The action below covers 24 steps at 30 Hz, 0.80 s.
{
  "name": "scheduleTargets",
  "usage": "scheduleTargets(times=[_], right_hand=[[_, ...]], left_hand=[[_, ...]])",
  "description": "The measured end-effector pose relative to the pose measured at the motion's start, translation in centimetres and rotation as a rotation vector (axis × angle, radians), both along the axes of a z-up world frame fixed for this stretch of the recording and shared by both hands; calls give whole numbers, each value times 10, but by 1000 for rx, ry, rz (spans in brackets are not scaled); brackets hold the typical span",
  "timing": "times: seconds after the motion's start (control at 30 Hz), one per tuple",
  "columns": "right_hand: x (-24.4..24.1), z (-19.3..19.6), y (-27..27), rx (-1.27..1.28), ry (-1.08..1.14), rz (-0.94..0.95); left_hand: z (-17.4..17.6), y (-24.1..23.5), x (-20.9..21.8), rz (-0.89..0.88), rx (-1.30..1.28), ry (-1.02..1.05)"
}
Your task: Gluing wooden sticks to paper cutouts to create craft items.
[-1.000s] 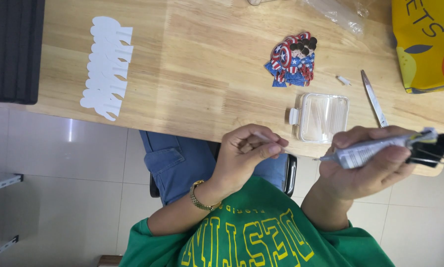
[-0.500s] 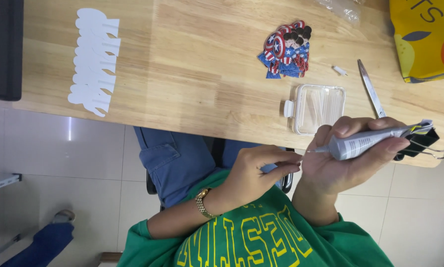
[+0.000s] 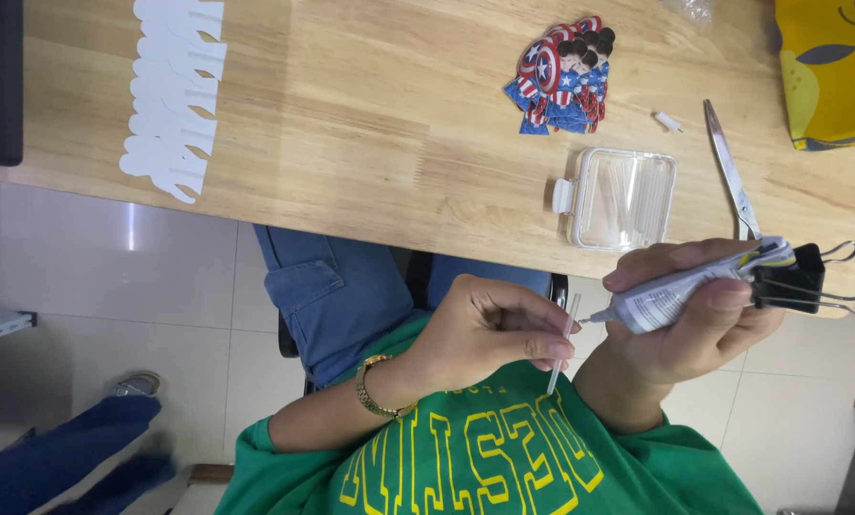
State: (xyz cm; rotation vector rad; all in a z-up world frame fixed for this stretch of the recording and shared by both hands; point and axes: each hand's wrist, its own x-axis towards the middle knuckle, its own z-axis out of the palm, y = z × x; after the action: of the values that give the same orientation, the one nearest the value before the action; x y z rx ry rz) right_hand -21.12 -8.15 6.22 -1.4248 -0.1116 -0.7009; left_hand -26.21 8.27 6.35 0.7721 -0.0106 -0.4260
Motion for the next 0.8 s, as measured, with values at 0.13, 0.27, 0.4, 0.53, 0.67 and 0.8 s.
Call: scheduleTargets(times=[0.13, 0.27, 0.4, 0.53, 0.67, 0.8], right_hand=[[1, 4, 7, -62, -33, 34], [4, 8, 8, -106, -52, 62], [5, 14, 14, -103, -51, 52], [1, 10, 11, -45, -5, 26], [0, 10, 11, -27, 22, 32], [1, 10, 11, -18, 17, 28]], left_hand=[[0, 0, -2, 2, -26, 16], [-1, -1, -3, -6, -29, 36], [0, 0, -3, -2, -26, 20], [-1, -1, -3, 0, -76, 38], [-2, -1, -3, -6, -85, 53], [-3, -2, -3, -10, -70, 53]])
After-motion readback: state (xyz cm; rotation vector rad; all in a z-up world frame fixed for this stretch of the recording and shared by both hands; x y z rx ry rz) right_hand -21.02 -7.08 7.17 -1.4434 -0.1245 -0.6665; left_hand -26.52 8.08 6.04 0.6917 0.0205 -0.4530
